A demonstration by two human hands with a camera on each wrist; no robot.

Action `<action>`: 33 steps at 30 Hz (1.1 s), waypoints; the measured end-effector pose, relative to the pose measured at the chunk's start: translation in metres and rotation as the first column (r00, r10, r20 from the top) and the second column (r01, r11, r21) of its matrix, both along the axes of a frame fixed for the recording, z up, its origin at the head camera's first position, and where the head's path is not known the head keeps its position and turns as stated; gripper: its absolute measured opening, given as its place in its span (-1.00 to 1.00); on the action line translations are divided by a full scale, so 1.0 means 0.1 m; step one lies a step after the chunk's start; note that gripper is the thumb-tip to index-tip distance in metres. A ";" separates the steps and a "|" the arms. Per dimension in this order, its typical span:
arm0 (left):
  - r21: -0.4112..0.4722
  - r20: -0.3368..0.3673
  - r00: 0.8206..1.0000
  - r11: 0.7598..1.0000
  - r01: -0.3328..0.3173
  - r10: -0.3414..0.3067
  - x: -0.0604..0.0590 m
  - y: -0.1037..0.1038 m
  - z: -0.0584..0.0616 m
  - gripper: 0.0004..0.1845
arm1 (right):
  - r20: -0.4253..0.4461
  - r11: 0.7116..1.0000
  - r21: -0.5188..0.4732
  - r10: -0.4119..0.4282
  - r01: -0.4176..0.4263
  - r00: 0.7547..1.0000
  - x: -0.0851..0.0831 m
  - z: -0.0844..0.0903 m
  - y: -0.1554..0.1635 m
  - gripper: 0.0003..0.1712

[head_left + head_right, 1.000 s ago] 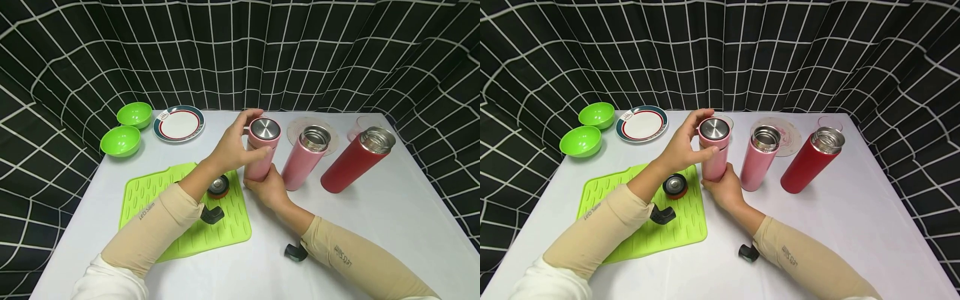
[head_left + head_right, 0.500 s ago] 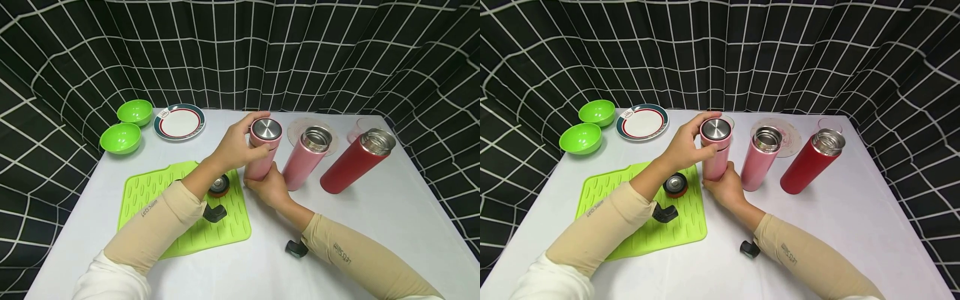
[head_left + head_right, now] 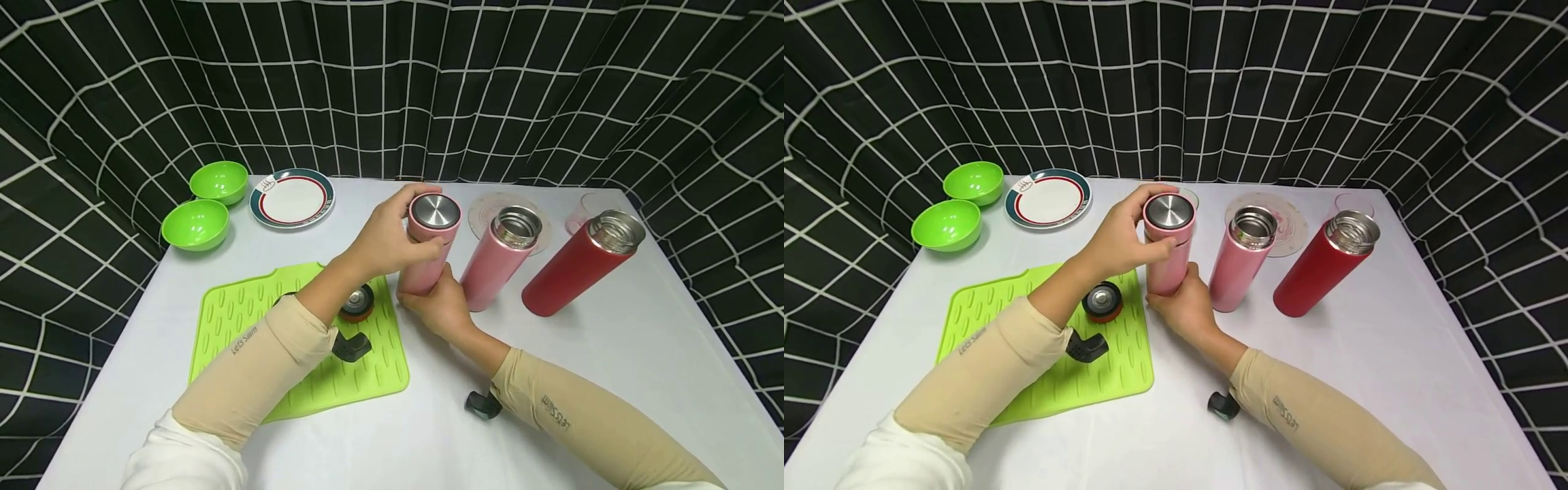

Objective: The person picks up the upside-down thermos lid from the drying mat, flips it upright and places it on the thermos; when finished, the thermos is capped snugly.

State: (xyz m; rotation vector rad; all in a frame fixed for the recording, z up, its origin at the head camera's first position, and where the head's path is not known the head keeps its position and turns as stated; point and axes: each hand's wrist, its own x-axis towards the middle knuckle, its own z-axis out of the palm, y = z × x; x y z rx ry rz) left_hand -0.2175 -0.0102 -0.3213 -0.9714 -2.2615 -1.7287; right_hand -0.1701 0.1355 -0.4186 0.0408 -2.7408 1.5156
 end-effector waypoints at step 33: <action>0.023 0.042 0.999 0.999 -0.025 0.024 -0.02 -0.04 0.00 -0.23 | 0.015 0.999 0.048 0.002 -0.003 1.000 -0.07 0.01 0.00 -0.02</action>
